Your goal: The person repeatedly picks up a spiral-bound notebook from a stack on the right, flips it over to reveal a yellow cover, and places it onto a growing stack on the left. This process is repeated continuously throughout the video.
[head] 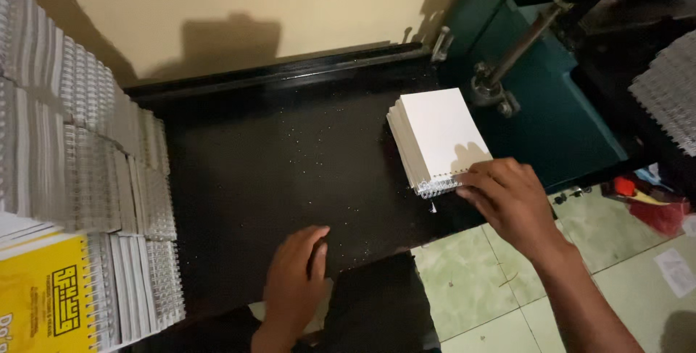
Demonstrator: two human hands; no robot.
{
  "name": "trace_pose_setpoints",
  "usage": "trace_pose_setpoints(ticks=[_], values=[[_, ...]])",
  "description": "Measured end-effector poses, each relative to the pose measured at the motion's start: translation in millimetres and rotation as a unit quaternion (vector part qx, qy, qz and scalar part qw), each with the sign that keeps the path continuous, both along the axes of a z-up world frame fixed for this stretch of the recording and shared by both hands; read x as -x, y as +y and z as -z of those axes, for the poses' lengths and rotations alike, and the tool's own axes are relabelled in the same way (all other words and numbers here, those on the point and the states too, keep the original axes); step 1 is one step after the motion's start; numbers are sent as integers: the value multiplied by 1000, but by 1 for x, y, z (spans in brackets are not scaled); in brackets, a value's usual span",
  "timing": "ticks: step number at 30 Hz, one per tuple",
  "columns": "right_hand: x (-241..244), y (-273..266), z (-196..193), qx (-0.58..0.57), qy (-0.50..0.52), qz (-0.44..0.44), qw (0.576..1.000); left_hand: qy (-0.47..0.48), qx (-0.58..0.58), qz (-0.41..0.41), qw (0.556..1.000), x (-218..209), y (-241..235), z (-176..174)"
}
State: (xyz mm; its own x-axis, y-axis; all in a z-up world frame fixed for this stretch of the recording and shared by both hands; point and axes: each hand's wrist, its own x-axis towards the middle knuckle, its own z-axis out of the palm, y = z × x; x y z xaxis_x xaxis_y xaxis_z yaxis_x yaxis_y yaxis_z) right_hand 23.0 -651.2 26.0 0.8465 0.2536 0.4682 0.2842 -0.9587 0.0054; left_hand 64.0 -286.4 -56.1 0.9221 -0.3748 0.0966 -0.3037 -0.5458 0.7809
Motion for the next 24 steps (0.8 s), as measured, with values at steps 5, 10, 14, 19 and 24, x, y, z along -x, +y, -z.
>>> trace_pose_setpoints(ticks=[5, 10, 14, 19, 24], values=[[-15, -3, -30, -16, 29, -51, 998, 70, -6, 2, 998, 3, 7, -4], [-9, 4, -106, 68, -37, 18, 997, 59, 133, -9, 989, 5, 11, -14], [-3, 27, -150, 88, -39, -1, 995, -8, 185, -8, 983, 3, 17, -37], [-19, 87, -147, 2, 115, -174, 978, -162, 273, -33, 948, 5, 13, -95], [-30, 152, -130, -109, 165, -263, 944, -69, 298, -8, 952, 9, 14, -112]])
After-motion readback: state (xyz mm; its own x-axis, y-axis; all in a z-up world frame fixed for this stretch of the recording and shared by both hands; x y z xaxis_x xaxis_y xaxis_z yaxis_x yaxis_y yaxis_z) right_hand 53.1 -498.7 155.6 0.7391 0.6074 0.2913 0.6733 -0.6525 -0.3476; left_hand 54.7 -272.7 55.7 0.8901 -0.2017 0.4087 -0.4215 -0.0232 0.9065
